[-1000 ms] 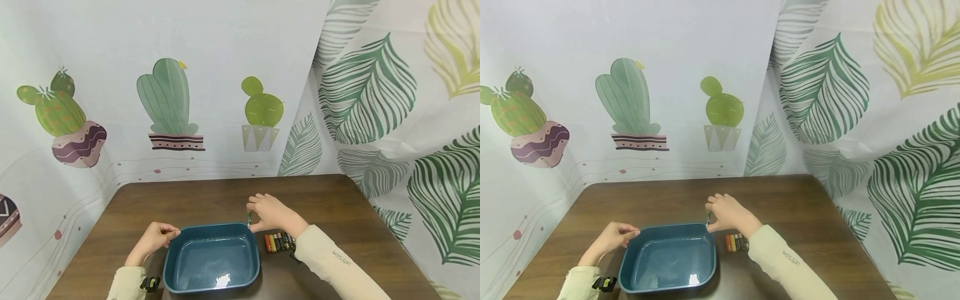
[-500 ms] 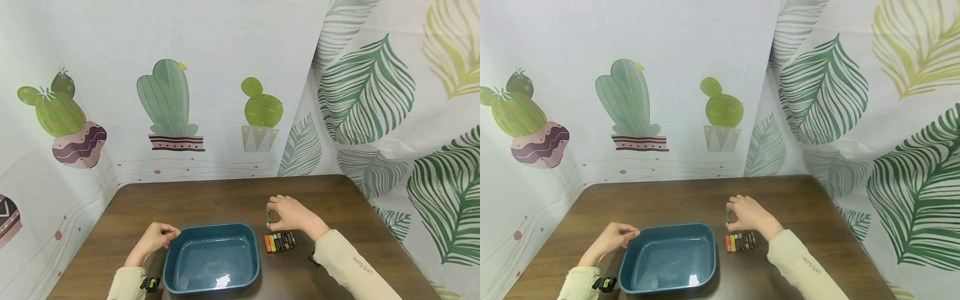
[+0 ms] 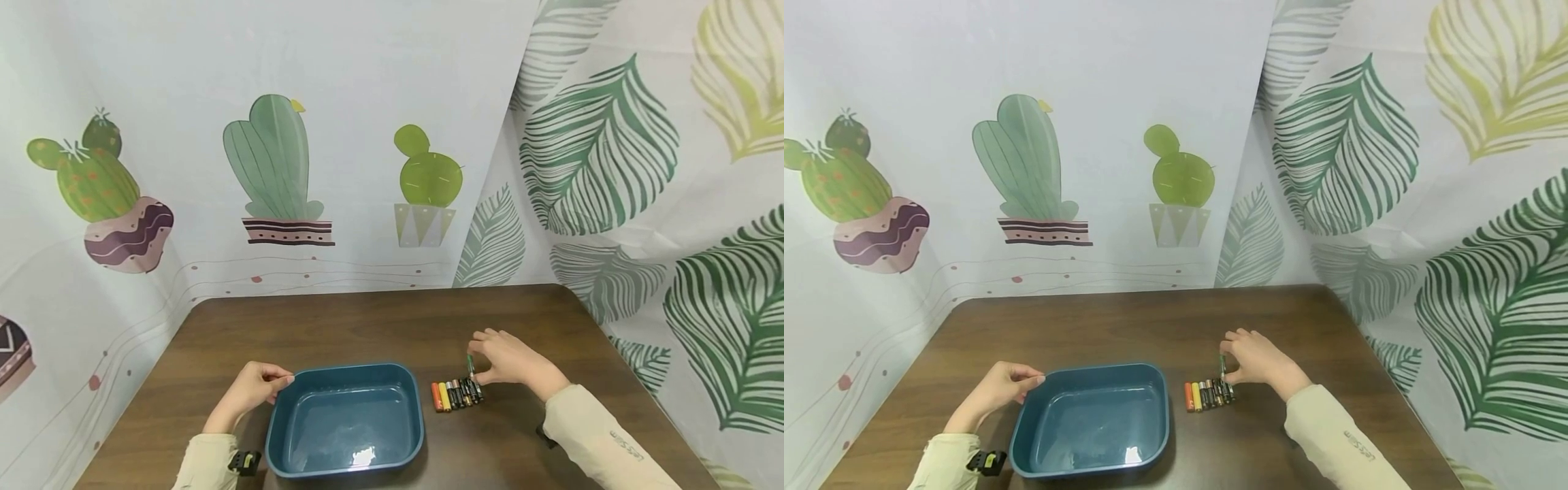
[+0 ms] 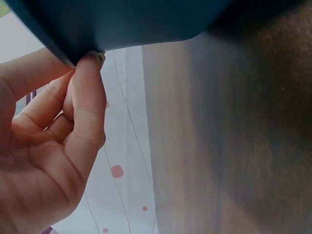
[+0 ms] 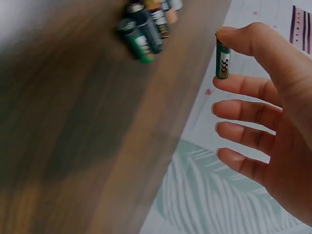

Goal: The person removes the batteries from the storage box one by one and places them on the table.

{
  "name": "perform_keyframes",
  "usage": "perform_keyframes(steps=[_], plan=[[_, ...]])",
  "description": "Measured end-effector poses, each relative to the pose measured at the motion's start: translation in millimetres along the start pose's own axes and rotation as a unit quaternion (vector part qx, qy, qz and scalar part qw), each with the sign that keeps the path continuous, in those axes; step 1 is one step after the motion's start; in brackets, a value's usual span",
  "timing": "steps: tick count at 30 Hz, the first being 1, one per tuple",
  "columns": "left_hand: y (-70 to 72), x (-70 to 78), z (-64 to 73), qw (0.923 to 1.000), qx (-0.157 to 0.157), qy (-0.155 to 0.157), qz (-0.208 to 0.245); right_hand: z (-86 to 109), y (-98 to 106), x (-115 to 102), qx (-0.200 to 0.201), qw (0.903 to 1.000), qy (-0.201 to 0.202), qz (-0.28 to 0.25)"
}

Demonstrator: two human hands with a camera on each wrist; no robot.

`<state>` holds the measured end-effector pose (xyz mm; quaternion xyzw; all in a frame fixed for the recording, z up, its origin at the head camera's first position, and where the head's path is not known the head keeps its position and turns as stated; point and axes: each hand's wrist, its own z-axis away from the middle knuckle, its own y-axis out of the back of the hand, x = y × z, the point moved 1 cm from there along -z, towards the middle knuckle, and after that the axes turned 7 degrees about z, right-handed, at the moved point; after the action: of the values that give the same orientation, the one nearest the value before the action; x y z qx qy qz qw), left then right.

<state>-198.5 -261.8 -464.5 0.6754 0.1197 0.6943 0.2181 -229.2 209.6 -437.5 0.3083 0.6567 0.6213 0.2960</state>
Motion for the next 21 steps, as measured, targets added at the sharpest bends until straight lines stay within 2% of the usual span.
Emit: perform_keyframes(steps=[11,21], plan=[[-0.3,1.4,0.0,1.0,0.001,-0.005,-0.004,15.9,-19.6,4.9,-0.059,0.9965,-0.026,-0.053],[-0.7,-1.4,-0.8,1.0,0.005,-0.003,-0.001,15.8,-29.8,5.6,-0.051,0.9982,-0.01,-0.031]])
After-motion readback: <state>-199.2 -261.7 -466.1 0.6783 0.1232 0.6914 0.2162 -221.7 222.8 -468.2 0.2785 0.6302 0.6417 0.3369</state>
